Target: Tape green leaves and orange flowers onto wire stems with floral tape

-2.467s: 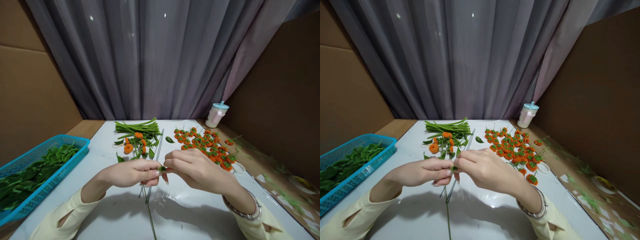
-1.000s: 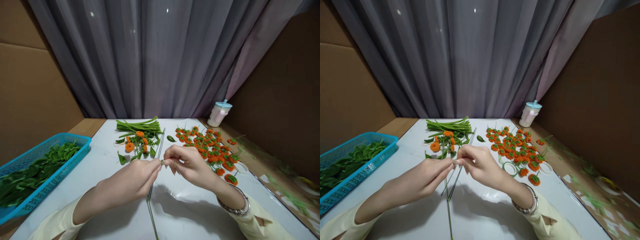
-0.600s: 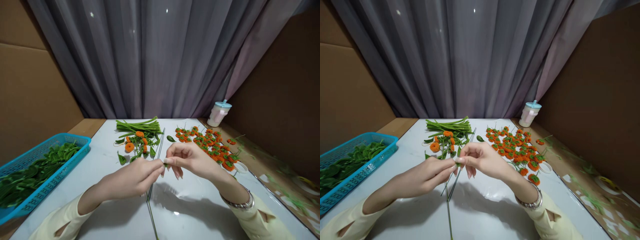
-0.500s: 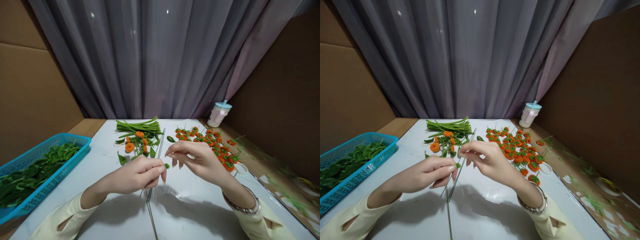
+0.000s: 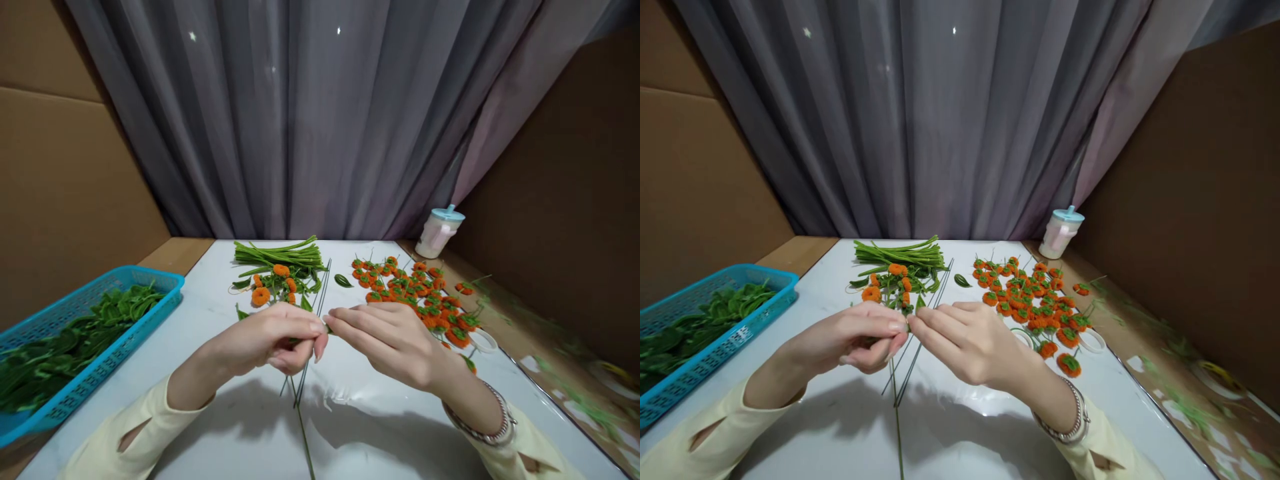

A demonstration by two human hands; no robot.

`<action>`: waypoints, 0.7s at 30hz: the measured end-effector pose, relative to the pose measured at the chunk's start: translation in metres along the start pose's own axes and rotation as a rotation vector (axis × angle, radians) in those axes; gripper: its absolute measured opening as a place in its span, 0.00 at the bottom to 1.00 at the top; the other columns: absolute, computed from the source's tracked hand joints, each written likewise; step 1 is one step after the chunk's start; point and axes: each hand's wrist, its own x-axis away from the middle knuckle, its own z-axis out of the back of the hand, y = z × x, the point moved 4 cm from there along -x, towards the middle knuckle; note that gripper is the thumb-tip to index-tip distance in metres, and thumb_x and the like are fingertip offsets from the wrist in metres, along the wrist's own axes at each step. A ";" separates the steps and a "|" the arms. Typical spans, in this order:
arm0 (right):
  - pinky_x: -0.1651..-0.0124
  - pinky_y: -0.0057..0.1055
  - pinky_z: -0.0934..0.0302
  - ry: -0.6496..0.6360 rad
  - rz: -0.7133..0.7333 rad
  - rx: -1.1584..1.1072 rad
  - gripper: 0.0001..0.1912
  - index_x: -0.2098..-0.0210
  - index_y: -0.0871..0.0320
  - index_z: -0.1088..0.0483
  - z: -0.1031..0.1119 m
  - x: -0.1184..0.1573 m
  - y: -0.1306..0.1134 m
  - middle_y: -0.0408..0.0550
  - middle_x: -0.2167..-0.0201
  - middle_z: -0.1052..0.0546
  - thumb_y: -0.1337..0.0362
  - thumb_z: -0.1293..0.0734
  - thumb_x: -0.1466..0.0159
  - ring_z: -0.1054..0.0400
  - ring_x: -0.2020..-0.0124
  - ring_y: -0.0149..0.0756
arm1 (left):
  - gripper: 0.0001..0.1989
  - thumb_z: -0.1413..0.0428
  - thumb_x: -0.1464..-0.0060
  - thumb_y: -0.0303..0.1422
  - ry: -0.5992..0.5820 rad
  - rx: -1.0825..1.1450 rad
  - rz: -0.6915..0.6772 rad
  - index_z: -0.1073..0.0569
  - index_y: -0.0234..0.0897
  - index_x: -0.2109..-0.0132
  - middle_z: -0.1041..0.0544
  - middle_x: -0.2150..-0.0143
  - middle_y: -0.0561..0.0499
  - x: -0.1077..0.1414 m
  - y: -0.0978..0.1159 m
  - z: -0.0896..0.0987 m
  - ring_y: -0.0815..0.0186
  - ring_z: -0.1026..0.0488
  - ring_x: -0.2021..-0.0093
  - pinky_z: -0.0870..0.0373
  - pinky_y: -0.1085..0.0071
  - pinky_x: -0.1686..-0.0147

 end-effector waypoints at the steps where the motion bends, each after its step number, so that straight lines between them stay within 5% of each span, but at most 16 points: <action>1: 0.73 0.30 0.37 0.014 -0.019 -0.026 0.13 0.56 0.68 0.33 -0.001 0.000 0.000 0.57 0.65 0.21 0.76 0.46 0.33 0.27 0.69 0.36 | 0.14 0.52 0.41 0.33 -0.003 -0.025 -0.004 0.33 0.33 0.75 0.47 0.89 0.61 0.001 0.000 0.000 0.75 0.55 0.86 0.56 0.74 0.82; 7: 0.74 0.26 0.38 0.051 -0.214 -0.239 0.18 0.61 0.62 0.32 -0.007 0.002 0.001 0.48 0.71 0.23 0.83 0.46 0.41 0.29 0.72 0.31 | 0.15 0.54 0.39 0.36 -0.013 -0.217 -0.024 0.33 0.33 0.71 0.44 0.87 0.61 0.006 0.002 -0.005 0.75 0.53 0.84 0.54 0.75 0.82; 16: 0.73 0.23 0.39 -0.108 -0.398 -0.447 0.11 0.63 0.61 0.32 -0.014 0.004 0.010 0.45 0.75 0.26 0.77 0.44 0.36 0.33 0.76 0.28 | 0.17 0.58 0.35 0.35 0.200 -0.825 -0.080 0.34 0.35 0.71 0.35 0.78 0.58 0.012 0.010 -0.006 0.72 0.37 0.75 0.41 0.75 0.68; 21: 0.66 0.26 0.38 -0.178 -0.329 -0.254 0.08 0.55 0.62 0.33 -0.016 0.004 0.015 0.49 0.65 0.24 0.69 0.42 0.31 0.29 0.66 0.32 | 0.16 0.58 0.35 0.37 0.136 -0.642 -0.036 0.32 0.35 0.65 0.36 0.79 0.58 0.011 0.009 0.002 0.72 0.40 0.76 0.42 0.75 0.71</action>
